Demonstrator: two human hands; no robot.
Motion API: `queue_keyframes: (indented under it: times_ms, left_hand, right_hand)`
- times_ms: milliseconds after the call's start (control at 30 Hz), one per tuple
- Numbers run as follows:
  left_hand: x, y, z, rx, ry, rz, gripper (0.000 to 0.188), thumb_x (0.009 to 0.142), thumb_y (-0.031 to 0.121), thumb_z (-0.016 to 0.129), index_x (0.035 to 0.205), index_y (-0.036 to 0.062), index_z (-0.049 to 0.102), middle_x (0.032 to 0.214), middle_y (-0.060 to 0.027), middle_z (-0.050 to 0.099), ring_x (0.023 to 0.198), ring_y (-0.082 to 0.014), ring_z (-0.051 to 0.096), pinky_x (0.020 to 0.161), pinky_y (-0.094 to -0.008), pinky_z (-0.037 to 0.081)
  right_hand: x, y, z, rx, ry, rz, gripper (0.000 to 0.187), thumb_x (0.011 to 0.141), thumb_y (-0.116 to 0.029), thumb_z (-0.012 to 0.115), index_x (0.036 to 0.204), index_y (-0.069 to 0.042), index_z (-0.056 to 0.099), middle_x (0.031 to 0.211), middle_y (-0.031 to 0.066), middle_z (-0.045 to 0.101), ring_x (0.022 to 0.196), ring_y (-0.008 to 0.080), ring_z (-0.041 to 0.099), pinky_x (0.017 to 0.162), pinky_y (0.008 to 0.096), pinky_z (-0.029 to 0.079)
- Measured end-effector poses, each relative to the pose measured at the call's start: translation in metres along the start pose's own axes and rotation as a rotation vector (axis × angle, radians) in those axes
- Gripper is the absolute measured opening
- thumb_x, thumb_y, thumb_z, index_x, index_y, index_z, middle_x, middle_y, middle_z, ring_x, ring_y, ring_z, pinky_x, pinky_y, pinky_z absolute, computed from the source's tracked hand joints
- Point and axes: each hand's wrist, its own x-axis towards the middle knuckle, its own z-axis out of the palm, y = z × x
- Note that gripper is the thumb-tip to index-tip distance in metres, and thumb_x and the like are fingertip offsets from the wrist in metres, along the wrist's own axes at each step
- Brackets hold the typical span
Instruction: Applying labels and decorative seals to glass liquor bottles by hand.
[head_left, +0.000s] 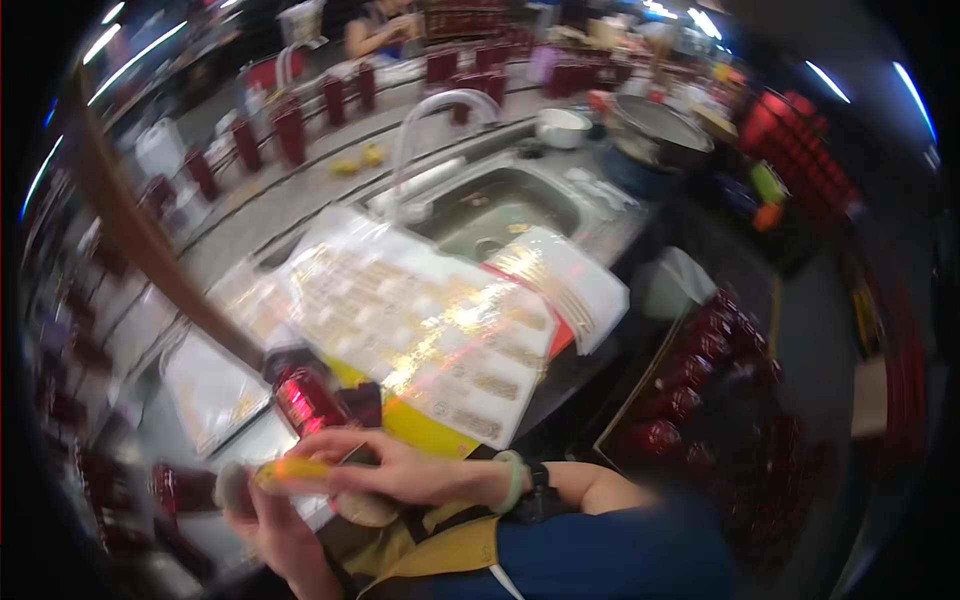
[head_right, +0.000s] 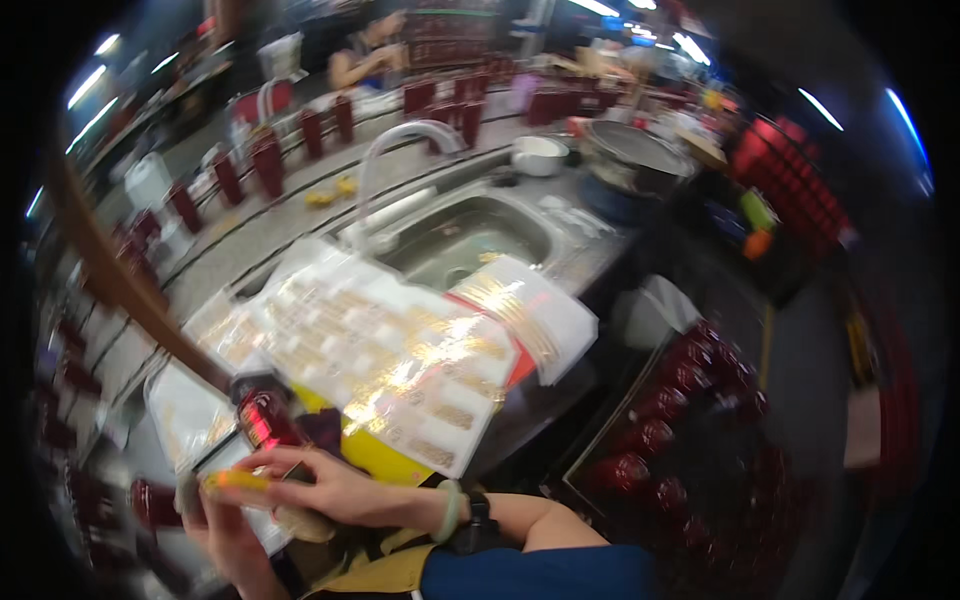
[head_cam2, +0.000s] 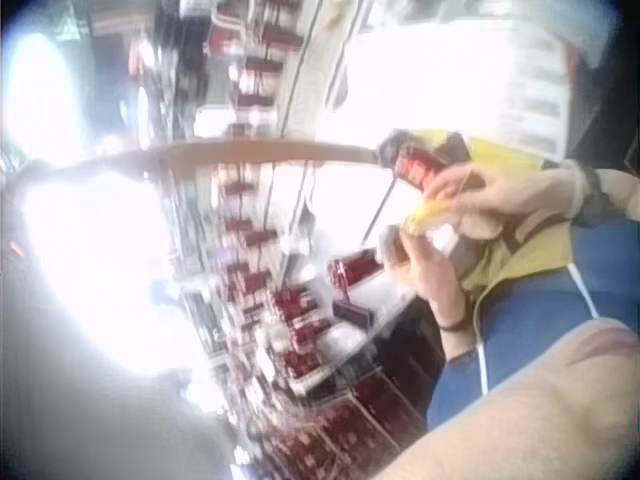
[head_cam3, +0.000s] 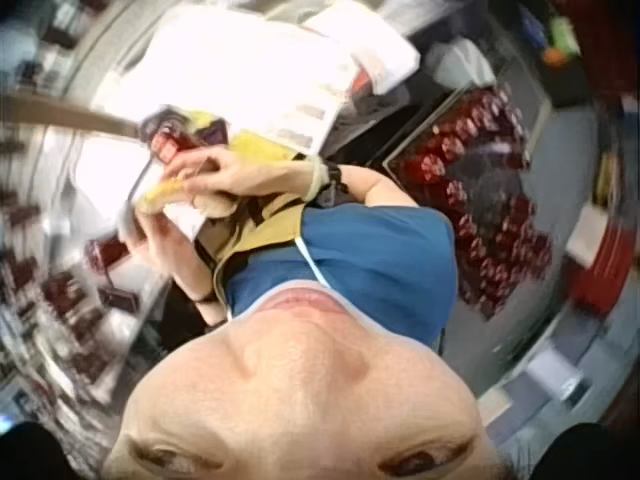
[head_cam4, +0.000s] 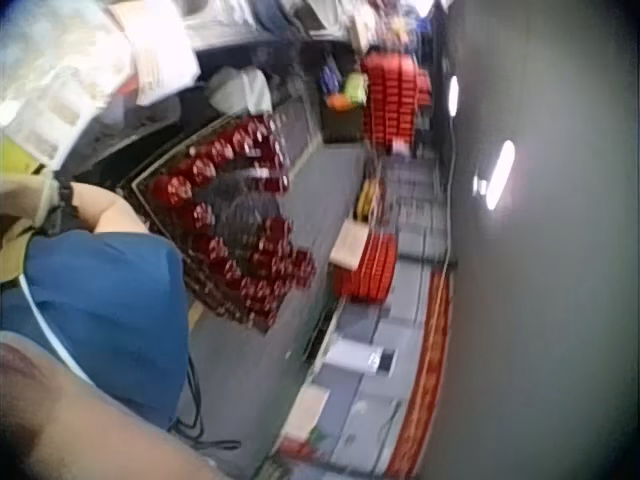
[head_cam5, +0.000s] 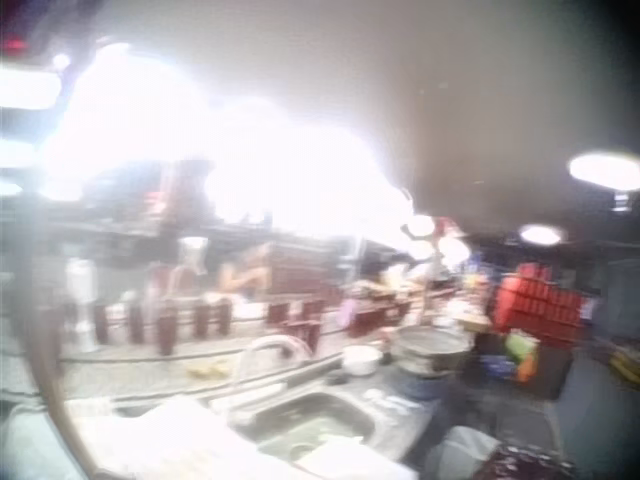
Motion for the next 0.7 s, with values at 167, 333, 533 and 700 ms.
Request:
queue_keyframes:
  times_ms: [167,333,533,700]
  left_hand:
    - [-0.005,-0.006,0.0,-0.222,-0.129,-0.112,0.032,0.1,0.006,0.058,0.132,0.0044,0.053,0.119,-0.0083,0.063,0.111,-0.0191,0.062,0.095,-0.0356,0.052]
    - [-0.015,0.028,0.016,-0.289,-0.008,-0.307,0.025,0.097,0.003,0.06,0.122,-0.0013,0.057,0.11,-0.0104,0.066,0.1,-0.018,0.066,0.086,-0.0331,0.055]
    - [-0.01,0.004,0.019,-0.461,-0.04,-0.347,0.027,0.101,0.005,0.057,0.127,-0.0003,0.056,0.116,-0.0076,0.064,0.107,-0.0169,0.064,0.093,-0.0341,0.054]
    - [-0.015,-0.003,0.008,-0.478,0.013,-0.235,0.03,0.101,0.001,0.056,0.13,0.0032,0.051,0.116,-0.0047,0.062,0.106,-0.0134,0.062,0.092,-0.0297,0.052]
  right_hand:
    - [-0.004,0.004,-0.01,0.089,0.034,0.115,0.042,0.101,-0.014,0.058,0.141,-0.005,0.052,0.123,0.0038,0.063,0.11,0.0112,0.059,0.095,0.0268,0.048]
    - [-0.001,0.014,-0.008,0.164,-0.045,0.201,0.043,0.098,-0.008,0.057,0.14,-0.002,0.049,0.108,0.01,0.066,0.091,0.0164,0.066,0.081,0.0294,0.054]
    - [-0.012,0.03,-0.025,0.285,0.068,0.017,0.041,0.097,-0.026,0.066,0.128,-0.005,0.049,0.098,0.0164,0.063,0.071,0.0244,0.058,0.062,0.0371,0.046]
    - [-0.003,0.03,-0.022,0.024,0.24,-0.117,0.035,0.099,-0.026,0.062,0.123,-0.004,0.05,0.083,0.0101,0.059,0.066,0.0182,0.055,0.058,0.031,0.041]
